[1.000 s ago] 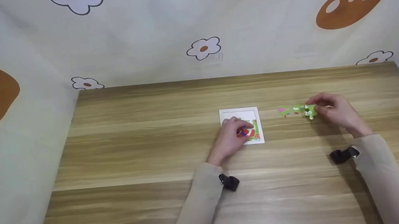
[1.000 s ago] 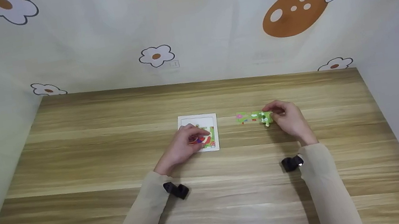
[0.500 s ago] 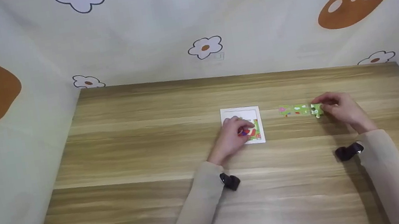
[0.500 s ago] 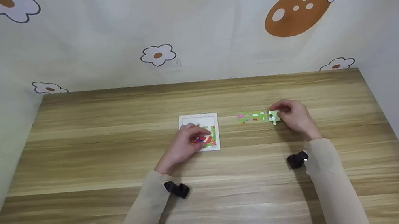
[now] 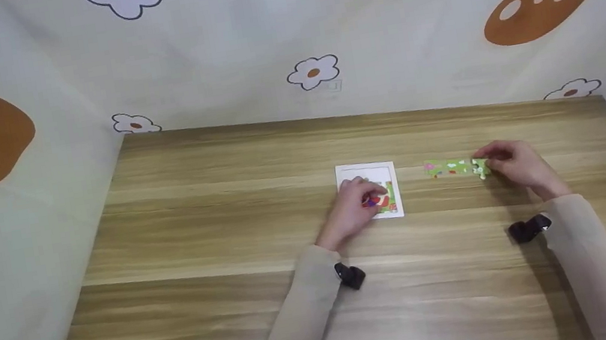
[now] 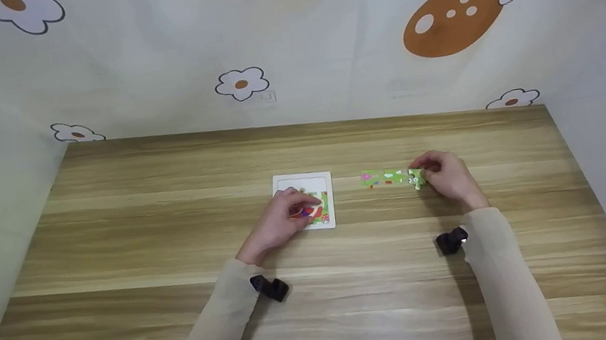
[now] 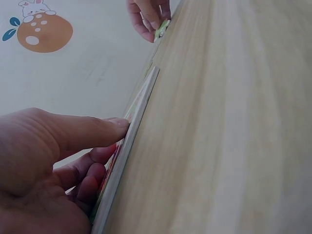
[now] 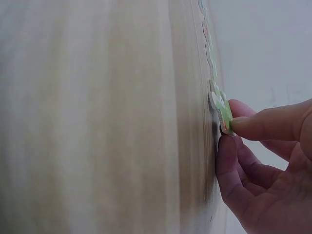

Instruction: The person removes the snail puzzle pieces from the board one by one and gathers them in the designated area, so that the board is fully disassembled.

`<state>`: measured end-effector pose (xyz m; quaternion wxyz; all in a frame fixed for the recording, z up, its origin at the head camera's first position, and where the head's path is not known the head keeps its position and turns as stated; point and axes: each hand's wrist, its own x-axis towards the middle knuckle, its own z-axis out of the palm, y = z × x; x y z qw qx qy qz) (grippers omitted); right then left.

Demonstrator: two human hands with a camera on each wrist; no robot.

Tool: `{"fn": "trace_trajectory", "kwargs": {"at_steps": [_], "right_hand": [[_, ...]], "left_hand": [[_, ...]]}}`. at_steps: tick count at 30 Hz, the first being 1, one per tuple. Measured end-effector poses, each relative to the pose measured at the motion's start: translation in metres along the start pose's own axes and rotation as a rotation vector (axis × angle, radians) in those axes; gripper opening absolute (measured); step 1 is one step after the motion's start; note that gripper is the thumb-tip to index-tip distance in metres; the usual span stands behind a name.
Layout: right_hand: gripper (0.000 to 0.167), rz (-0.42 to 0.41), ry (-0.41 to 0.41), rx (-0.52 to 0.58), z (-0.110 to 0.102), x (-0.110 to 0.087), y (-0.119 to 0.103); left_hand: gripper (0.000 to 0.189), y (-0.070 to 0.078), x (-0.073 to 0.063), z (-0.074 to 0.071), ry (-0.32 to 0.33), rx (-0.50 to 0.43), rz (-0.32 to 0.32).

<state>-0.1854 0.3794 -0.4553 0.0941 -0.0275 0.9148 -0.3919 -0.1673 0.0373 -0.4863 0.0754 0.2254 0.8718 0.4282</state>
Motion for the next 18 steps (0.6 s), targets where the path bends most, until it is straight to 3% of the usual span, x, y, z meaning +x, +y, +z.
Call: {"fn": "trace_trajectory", "kwargs": {"at_steps": [18], "right_hand": [[0.025, 0.001, 0.026, 0.033, 0.001, -0.011, -0.005]], "left_hand": [[0.028, 0.004, -0.001, -0.002, -0.024, 0.034, 0.004]]}}
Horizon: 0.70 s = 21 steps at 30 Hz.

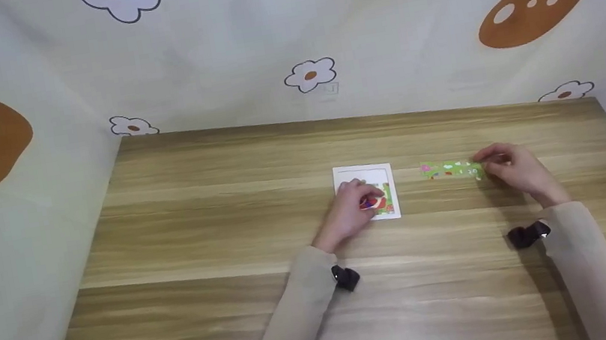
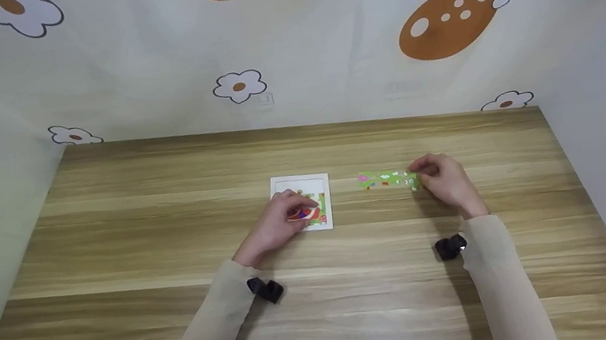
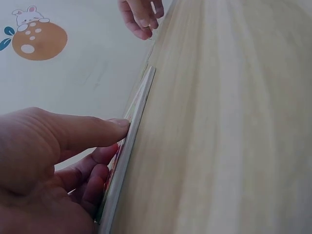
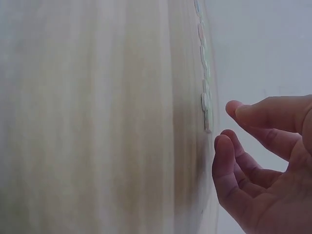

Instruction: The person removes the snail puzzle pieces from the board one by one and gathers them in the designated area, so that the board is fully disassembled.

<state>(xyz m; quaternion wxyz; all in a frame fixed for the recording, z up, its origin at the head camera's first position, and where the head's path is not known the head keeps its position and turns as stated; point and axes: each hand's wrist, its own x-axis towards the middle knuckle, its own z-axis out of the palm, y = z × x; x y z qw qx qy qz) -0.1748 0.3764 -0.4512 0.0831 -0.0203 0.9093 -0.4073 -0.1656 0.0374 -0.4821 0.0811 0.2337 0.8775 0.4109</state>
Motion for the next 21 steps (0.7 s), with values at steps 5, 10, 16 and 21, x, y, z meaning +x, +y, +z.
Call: {"fn": "trace_trajectory", "kwargs": {"at_steps": [5, 10, 16, 21], "right_hand": [[0.023, -0.028, 0.018, -0.002, 0.006, -0.004, -0.008], [0.023, -0.058, 0.02, 0.032, 0.015, -0.006, -0.015], [0.022, -0.083, 0.012, 0.017, 0.027, -0.007, -0.022], [0.02, -0.114, 0.007, 0.029, 0.036, -0.008, -0.029]], "left_hand": [[0.024, 0.001, 0.0, -0.001, 0.003, 0.027, 0.007], [0.022, 0.001, -0.003, -0.004, 0.014, 0.025, 0.001], [0.018, 0.001, -0.009, -0.008, 0.053, 0.018, 0.03], [0.012, 0.001, -0.012, -0.008, 0.064, 0.042, 0.075]]}}
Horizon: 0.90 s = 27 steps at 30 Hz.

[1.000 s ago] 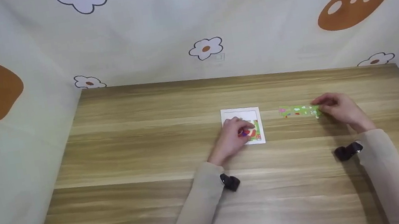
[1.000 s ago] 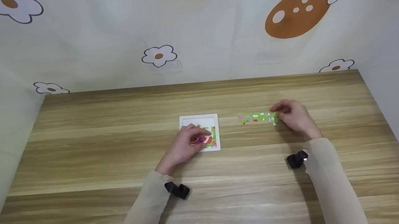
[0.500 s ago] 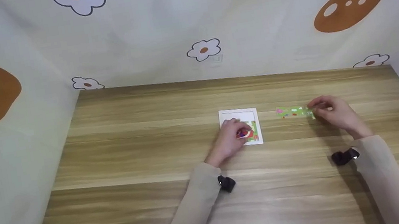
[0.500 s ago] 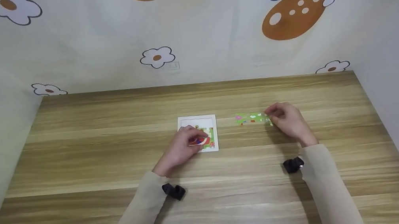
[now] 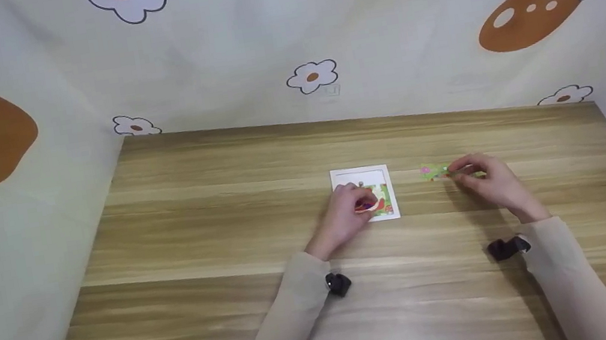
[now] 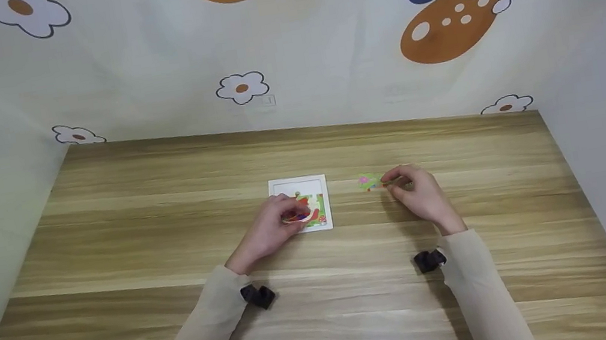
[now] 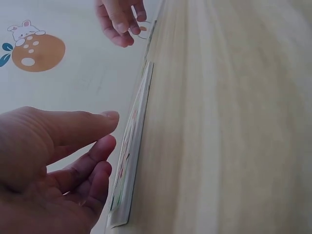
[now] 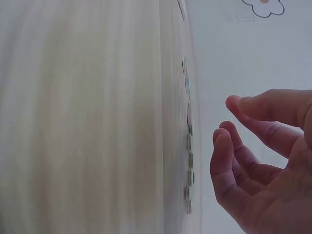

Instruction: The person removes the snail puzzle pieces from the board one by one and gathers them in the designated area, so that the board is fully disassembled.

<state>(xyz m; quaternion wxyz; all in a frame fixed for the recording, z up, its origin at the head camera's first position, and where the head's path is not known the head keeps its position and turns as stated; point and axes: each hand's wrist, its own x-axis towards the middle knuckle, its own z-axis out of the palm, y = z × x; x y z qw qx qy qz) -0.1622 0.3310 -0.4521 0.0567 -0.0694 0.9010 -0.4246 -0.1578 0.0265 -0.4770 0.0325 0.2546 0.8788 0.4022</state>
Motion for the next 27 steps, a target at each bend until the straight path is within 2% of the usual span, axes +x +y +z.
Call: {"fn": "trace_trajectory", "kwargs": {"at_steps": [6, 11, 15, 27], "right_hand": [[0.019, -0.038, -0.017, 0.049, 0.012, 0.001, -0.006], [0.018, -0.055, -0.04, 0.058, 0.023, 0.006, -0.01], [0.018, -0.077, -0.066, 0.081, 0.032, 0.008, -0.015], [0.022, -0.136, -0.184, 0.128, 0.055, 0.013, -0.042]], "left_hand": [[0.024, -0.002, -0.003, -0.001, -0.102, 0.015, -0.04], [0.029, -0.006, -0.004, -0.003, -0.162, -0.023, -0.087], [0.03, -0.009, -0.005, -0.006, -0.181, -0.072, -0.111], [0.032, -0.013, -0.004, -0.007, -0.189, -0.133, -0.078]]}}
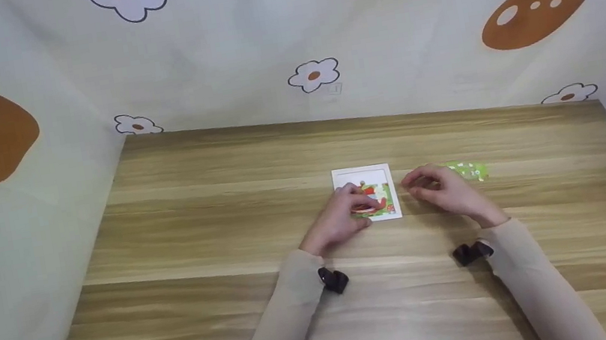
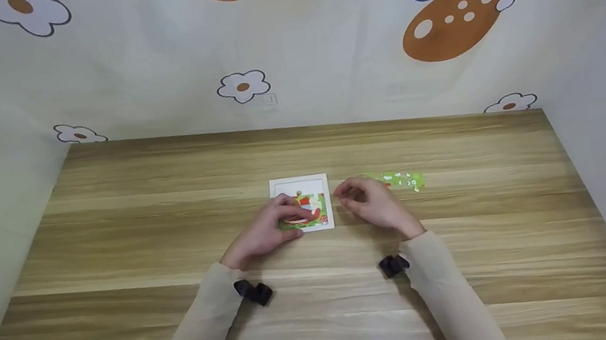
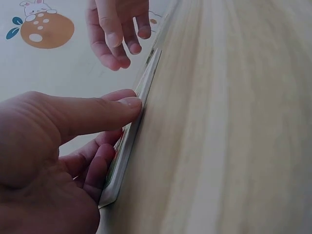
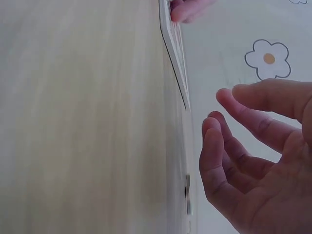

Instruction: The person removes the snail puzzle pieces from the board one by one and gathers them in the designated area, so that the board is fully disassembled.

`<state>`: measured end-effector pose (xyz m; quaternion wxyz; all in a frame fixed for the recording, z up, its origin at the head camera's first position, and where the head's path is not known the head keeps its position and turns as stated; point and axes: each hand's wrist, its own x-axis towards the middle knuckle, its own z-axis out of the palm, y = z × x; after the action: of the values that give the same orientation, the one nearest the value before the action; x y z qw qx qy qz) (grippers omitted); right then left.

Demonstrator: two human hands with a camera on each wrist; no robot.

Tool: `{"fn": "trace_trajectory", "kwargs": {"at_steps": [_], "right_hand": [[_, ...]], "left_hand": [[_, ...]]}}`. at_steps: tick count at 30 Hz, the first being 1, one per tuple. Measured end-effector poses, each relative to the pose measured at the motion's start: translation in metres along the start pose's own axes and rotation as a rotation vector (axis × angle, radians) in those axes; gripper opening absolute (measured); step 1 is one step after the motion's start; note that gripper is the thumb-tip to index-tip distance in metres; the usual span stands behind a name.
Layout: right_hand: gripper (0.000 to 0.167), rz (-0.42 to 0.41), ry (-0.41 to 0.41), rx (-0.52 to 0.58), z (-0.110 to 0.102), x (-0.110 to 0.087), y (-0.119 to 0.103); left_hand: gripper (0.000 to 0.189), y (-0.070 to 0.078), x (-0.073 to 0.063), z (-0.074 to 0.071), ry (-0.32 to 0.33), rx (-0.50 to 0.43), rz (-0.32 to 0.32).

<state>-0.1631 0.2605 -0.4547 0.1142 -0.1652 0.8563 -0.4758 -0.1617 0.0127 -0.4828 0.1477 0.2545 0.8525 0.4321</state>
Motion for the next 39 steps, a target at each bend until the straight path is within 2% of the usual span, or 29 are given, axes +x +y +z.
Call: {"fn": "trace_trajectory", "kwargs": {"at_steps": [8, 20, 31, 39], "right_hand": [[0.028, 0.017, -0.075, -0.037, 0.013, 0.016, -0.002], [0.034, 0.006, -0.115, -0.125, 0.024, 0.028, -0.007], [0.033, -0.021, -0.06, -0.111, 0.025, 0.029, -0.004], [0.031, -0.004, -0.042, -0.045, 0.026, 0.027, -0.005]], "left_hand": [[0.032, -0.001, -0.001, -0.001, -0.004, 0.014, 0.002], [0.034, 0.0, 0.0, -0.001, -0.019, -0.01, -0.029], [0.034, 0.001, 0.0, -0.002, -0.028, -0.004, -0.037], [0.032, -0.002, 0.001, -0.002, -0.02, 0.006, 0.001]]}}
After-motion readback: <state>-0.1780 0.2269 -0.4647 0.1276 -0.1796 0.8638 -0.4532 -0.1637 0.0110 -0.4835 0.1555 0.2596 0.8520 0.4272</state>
